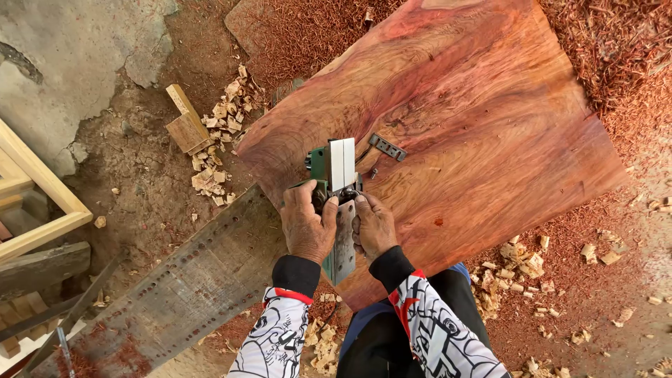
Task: Adjusting the blades of an electric hand planer using a socket wrench.
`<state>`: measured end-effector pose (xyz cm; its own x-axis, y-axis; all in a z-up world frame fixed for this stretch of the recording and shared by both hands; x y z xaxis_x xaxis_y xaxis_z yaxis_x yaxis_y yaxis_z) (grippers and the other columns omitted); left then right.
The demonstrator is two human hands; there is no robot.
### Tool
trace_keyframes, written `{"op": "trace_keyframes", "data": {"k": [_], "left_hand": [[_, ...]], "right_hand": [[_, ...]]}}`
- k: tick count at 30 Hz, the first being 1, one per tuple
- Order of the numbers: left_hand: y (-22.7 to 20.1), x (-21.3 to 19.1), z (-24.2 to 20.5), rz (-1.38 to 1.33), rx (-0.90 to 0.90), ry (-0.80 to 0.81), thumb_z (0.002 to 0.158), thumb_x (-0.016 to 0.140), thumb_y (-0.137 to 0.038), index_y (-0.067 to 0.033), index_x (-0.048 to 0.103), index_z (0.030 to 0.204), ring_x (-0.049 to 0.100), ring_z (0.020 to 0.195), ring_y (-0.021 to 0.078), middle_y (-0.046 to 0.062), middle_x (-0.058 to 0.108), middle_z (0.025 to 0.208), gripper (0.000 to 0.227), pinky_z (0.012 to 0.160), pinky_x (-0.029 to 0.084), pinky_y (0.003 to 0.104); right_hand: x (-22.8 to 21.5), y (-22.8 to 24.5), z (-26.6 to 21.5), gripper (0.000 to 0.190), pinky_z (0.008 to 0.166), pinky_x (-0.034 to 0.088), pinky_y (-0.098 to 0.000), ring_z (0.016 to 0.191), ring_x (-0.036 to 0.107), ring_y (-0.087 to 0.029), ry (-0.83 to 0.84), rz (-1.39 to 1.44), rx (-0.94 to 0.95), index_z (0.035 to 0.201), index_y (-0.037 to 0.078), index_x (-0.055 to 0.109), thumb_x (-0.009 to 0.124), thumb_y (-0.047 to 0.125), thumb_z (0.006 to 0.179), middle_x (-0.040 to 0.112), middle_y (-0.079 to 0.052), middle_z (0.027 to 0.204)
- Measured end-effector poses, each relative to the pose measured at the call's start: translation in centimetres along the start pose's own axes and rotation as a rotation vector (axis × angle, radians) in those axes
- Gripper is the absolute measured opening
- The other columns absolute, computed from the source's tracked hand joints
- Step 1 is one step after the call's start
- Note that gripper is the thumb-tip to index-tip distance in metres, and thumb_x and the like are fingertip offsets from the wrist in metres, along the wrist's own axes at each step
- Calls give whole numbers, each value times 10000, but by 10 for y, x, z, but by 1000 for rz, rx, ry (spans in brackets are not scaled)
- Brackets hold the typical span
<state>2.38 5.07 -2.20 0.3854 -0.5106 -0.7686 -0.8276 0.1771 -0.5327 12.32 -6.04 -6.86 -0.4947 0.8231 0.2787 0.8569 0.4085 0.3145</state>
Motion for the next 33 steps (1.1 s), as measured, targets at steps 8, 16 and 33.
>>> {"op": "trace_keyframes", "data": {"k": [8,16,33], "left_hand": [[-13,-11,2,13,100,-81,942,721,-338,-110,537,1330,580,1081,346,137,557,1202,486,918,432,507],[-12,-18,2,-14,111,-87,951,700,-323,-104,546,1338,560,1094,382,171,554,1199,470,928,419,517],[-13,-21,1,-50,99,-76,933,732,-241,-90,606,1349,551,978,383,149,541,1103,460,846,448,510]], "right_hand": [[20,-4,-7,216,341,239,-319,373,309,-118,-106,11,113,1003,165,535,480,370,1041,369,29,536],[32,3,-7,456,395,213,-347,388,278,-136,-190,-9,278,787,168,443,412,538,1050,326,34,530],[1,-36,40,546,513,419,-314,558,506,-117,-288,-273,-358,737,36,615,443,425,1079,572,11,634]]}}
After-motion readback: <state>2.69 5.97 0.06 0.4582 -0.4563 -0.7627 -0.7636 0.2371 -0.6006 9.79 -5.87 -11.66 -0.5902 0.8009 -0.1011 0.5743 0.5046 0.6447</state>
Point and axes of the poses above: each hand's wrist, its own z-axis towards the middle knuckle, its own x-axis out of the palm, y = z × x, the point moved 6 cm from there along z, towards the middle knuckle
